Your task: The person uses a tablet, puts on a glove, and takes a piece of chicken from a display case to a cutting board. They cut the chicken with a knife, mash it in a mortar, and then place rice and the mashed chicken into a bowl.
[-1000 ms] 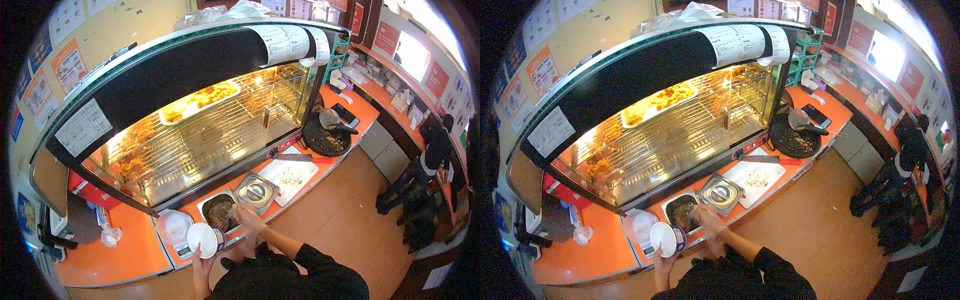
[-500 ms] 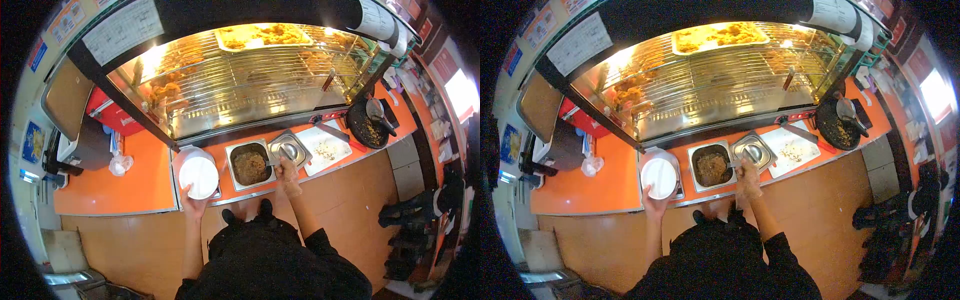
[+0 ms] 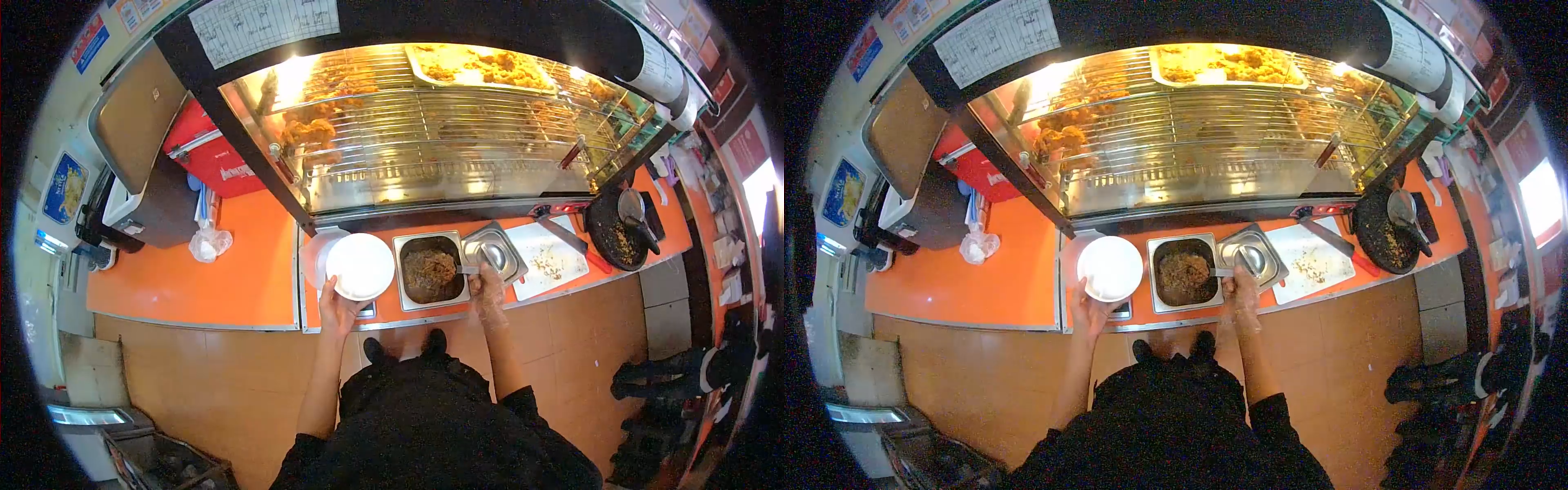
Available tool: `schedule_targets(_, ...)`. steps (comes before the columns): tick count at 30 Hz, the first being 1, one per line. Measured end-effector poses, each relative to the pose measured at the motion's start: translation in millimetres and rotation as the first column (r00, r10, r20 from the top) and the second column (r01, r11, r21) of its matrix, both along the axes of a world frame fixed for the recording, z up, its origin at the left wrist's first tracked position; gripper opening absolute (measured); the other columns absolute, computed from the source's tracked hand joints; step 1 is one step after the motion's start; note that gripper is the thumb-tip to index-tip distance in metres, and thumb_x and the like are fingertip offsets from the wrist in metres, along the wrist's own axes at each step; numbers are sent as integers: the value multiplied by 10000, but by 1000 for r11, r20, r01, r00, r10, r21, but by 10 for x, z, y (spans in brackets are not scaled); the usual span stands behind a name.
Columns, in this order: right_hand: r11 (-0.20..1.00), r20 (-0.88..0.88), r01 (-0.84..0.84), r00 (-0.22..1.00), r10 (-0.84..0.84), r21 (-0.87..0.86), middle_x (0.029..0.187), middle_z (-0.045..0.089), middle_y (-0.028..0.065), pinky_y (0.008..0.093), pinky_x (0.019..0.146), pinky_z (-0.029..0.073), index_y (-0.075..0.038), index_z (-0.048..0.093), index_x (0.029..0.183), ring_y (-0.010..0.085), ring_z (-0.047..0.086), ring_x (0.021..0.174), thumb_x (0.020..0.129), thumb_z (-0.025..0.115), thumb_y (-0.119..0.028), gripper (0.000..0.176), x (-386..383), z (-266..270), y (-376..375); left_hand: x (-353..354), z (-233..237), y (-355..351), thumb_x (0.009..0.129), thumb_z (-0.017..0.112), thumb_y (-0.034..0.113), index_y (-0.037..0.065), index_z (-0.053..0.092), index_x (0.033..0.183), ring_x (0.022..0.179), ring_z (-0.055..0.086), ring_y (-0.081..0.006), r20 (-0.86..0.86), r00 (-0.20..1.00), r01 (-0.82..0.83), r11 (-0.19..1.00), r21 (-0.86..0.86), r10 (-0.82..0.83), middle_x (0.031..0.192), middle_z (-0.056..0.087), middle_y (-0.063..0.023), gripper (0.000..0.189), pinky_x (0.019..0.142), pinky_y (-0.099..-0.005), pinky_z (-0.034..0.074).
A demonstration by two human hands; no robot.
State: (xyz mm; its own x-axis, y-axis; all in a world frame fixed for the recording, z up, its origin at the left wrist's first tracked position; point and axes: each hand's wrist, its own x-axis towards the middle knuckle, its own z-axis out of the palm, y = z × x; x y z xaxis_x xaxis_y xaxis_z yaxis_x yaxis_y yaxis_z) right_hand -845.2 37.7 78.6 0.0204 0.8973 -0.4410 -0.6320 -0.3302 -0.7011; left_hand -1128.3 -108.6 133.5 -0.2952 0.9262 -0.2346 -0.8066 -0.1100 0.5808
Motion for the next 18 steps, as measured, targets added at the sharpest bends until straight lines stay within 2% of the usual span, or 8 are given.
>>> schedule_targets(3,996,41,-60,997,58,59,651,493,-8,226,507,394,-80,574,815,93,464,547,931,615,-229,193,6,93,-25,4,14,4,914,547,414,45,274,1452,1265,494,-384,23,1000,-20,999,-35,21,1428,423,-207,707,978,-602,472)
schedule_targets(5,957,288,-261,933,215,131,672,517,-7,229,524,405,-47,635,906,88,483,568,955,596,-233,197,29,195,-44,12,18,18,907,548,420,43,290,1450,1256,506,-372,15,998,-52,994,-95,54,1417,442,-201,710,978,-581,481)
schedule_targets(6,961,291,-245,936,200,129,672,517,-7,229,524,405,-47,635,906,88,483,568,955,596,-233,197,15,237,-33,5,-1,21,907,548,420,43,290,1450,1256,506,-372,18,999,-35,995,-96,37,1417,442,-201,710,978,-581,481)
schedule_targets(8,845,667,-491,705,241,213,691,553,-4,239,521,404,-44,669,993,78,499,587,978,571,-251,230,35,262,-52,14,-23,13,897,553,460,58,330,1446,1273,490,-351,16,998,-61,990,-127,64,1421,442,-179,716,989,-573,472)
schedule_targets(9,849,569,-508,746,347,149,678,560,-8,249,514,401,-46,678,1000,73,503,588,987,556,-267,253,20,252,-76,32,3,1,883,564,454,65,363,1433,1269,498,-336,56,996,-56,989,-137,65,1404,470,-157,703,991,-556,469)
schedule_targets(12,834,620,-535,702,350,135,639,558,8,269,512,407,-32,677,972,89,514,576,984,558,-262,260,-41,418,-127,19,16,-10,865,572,429,64,366,1431,1249,514,-342,71,995,-57,985,-161,70,1401,473,-160,704,978,-543,484)
schedule_targets(17,843,672,-508,687,275,174,618,542,5,244,472,397,-20,642,967,70,506,536,994,546,-261,261,-123,276,-94,93,158,-71,838,558,414,55,350,1433,1196,555,-355,72,996,-38,986,-160,50,1381,487,-178,726,902,-536,522)
schedule_targets(18,804,776,-549,601,189,229,635,566,46,289,494,429,-23,636,957,127,541,547,988,550,-261,255,-170,398,-143,122,203,-91,826,559,405,67,353,1434,1198,553,-362,94,996,16,992,-128,-4,1385,484,-174,725,903,-544,521)
